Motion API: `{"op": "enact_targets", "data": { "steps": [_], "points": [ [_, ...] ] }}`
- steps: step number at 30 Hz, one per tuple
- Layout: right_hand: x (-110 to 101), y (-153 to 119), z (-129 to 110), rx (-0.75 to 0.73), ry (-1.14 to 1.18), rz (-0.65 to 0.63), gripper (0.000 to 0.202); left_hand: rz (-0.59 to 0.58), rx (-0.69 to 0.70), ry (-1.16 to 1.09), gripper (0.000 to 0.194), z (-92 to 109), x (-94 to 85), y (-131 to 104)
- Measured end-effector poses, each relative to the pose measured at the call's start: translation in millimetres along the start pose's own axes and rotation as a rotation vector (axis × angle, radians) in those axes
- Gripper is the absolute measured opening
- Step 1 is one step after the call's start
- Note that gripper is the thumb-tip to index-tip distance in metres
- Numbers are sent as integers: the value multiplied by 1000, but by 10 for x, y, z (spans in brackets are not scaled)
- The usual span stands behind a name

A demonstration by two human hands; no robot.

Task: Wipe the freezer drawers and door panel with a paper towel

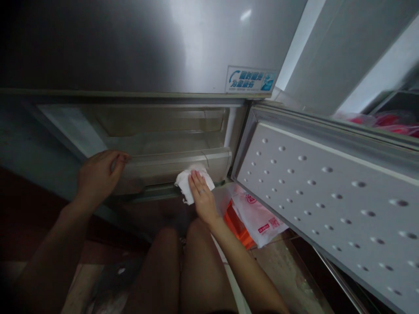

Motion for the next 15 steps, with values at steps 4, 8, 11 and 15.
{"op": "enact_targets", "data": {
  "steps": [4,8,11,15],
  "points": [
    [-4,66,152,72,12,11,67,-9,-9,-1,39,-4,14,-3],
    [33,-143,104,252,342,107,66,-7,-7,-5,36,4,13,-6],
    [166,-253,-64,548,795,344,52,-17,2,-12,35,10,6,-3],
    [435,-165,-352,910,1410,805,45,-22,-9,-14,35,17,-17,3]
  ]
}}
Point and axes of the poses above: each hand's wrist, its own y-axis towards the middle knuckle, its own x-axis out of the palm, z = x × y, the point moved 3 cm from there along y, towards the middle knuckle, and after that the axes turned 12 degrees about y, right-handed, at the moved point
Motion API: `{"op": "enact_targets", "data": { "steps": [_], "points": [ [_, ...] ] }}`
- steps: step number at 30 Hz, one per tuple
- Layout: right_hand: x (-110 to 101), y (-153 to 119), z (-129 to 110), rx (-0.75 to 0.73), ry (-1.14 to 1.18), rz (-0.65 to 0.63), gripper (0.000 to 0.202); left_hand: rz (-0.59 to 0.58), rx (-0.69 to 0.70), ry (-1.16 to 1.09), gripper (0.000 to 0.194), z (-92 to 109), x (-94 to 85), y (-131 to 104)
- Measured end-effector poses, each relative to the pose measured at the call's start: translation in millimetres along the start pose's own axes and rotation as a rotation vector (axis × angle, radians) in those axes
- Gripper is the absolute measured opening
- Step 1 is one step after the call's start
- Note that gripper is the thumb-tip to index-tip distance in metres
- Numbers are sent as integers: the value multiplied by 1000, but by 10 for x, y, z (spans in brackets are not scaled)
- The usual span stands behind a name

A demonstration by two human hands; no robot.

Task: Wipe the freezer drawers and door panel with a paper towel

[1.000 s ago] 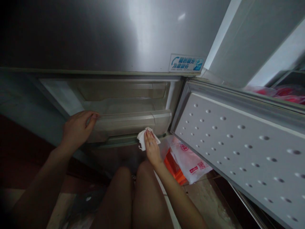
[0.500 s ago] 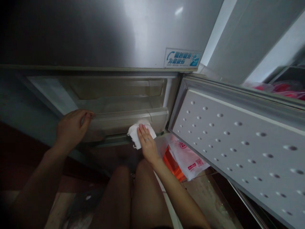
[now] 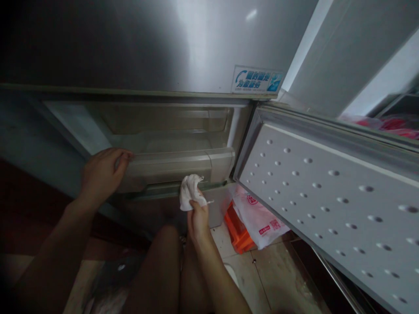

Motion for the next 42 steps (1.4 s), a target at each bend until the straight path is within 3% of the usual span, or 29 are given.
{"op": "enact_targets", "data": {
  "steps": [4,8,12,23,32,37,42],
  "points": [
    [386,-32,84,120,309,59,54,-4,0,-4,34,8,-13,-1],
    [594,39,30,226,435,98,55,16,5,-27,32,3,1,-7],
    [635,115,-32,236,450,99,50,46,10,-30,32,-1,19,-7],
    [706,241,-45,301,416,-53,46,45,10,-20,33,-17,26,-17],
    [760,252,-25,262,357,-40,44,11,6,-16,32,0,12,-13],
    [857,194,117,269,283,-38,36,-14,1,3,33,28,-18,-15],
    [1039,56,395,339,324,-118,37,-18,-20,7,34,41,-34,-10]
  ]
}}
Point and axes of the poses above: each hand's wrist, its own y-axis towards the middle knuckle, its own x-axis out of the palm, z = x × y, the point moved 3 cm from there along y, towards the middle knuckle, and after that the axes turned 12 degrees about y, right-handed, at the moved point
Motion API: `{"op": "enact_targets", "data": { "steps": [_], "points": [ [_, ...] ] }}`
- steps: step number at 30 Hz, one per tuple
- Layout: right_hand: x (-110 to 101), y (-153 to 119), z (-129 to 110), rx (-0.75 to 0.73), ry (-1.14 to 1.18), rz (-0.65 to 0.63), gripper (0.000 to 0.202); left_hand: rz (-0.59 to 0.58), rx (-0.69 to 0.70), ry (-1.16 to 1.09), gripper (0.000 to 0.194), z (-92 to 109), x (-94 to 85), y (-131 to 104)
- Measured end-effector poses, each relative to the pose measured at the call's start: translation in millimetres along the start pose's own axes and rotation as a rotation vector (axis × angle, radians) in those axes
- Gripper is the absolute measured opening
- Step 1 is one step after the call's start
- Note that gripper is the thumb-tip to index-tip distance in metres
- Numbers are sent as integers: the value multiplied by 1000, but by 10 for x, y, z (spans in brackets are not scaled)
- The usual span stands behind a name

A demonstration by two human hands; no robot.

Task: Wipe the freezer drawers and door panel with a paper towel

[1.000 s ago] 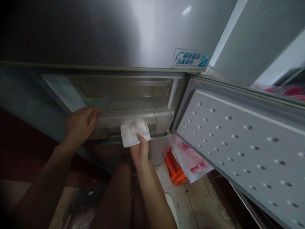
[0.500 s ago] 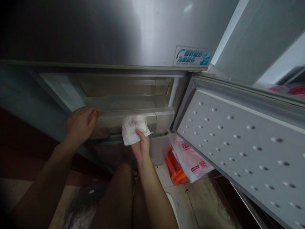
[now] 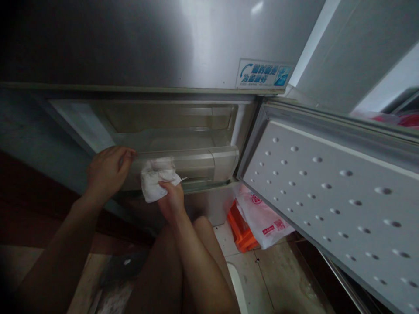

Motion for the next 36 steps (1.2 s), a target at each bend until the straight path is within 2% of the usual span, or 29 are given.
{"op": "enact_targets", "data": {
  "steps": [5,10,14,17,22,26,28,31,36],
  "points": [
    [104,15,258,50,27,17,37,-41,-36,-80,35,-30,-31,-2],
    [174,21,230,101,21,-19,38,3,-37,-109,32,-66,-2,-5],
    [155,26,79,141,15,-84,40,6,-32,-103,32,-74,19,0],
    [99,39,-88,125,31,-87,43,-1,-30,-108,32,-72,17,6],
    [-21,61,-523,45,44,-20,49,-4,-14,-108,34,-70,28,12],
    [-129,59,-922,-15,65,81,43,9,-15,-99,35,-75,35,9],
    [-163,52,-1047,-32,70,96,40,8,-9,-88,34,-71,34,8],
    [-181,41,-1082,-40,58,87,39,11,-9,-87,33,-66,26,8],
    [-146,26,-943,-145,40,73,40,12,-13,-94,33,-72,28,13]
  ]
}}
Point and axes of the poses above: each hand's wrist, its own y-axis towards the middle knuckle, its own x-axis out of the palm, z = x × y, the point moved 3 cm from there along y, towards the middle knuckle, and after that the axes turned 12 degrees about y, right-handed, at the moved point
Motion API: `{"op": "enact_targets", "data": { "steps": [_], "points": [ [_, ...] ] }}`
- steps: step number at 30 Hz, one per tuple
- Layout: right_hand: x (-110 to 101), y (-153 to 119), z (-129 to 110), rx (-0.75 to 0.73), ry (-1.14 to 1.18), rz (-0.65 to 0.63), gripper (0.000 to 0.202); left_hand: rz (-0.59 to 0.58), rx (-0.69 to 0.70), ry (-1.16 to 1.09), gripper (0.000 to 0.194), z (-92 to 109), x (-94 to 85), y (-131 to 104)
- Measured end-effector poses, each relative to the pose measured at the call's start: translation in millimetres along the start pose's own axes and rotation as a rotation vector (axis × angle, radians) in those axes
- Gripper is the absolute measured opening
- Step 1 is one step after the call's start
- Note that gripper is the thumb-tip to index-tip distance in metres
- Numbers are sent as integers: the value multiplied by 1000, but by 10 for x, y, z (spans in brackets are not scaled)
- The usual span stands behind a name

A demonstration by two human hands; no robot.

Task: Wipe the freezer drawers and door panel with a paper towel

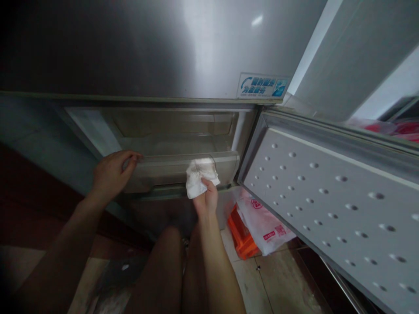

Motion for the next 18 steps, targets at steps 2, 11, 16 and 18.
{"op": "enact_targets", "data": {
  "steps": [2,11,16,18],
  "points": [
    [18,-20,88,-21,5,24,42,-1,2,-14,33,-2,1,0],
    [157,-122,918,108,4,18,43,-16,-42,-123,47,-24,-14,2],
    [276,-181,1245,143,-28,-43,45,-13,-28,-145,48,-33,-15,-1],
    [305,-188,1268,155,-18,-80,45,-5,-28,-129,48,-29,-13,-2]
  ]
}}
Point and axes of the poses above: each hand's wrist, its own y-axis towards the middle knuckle, its own x-axis out of the palm, z = x × y, the point moved 3 cm from there along y, towards the middle knuckle, and after that the axes turned 12 degrees about y, right-handed, at the moved point
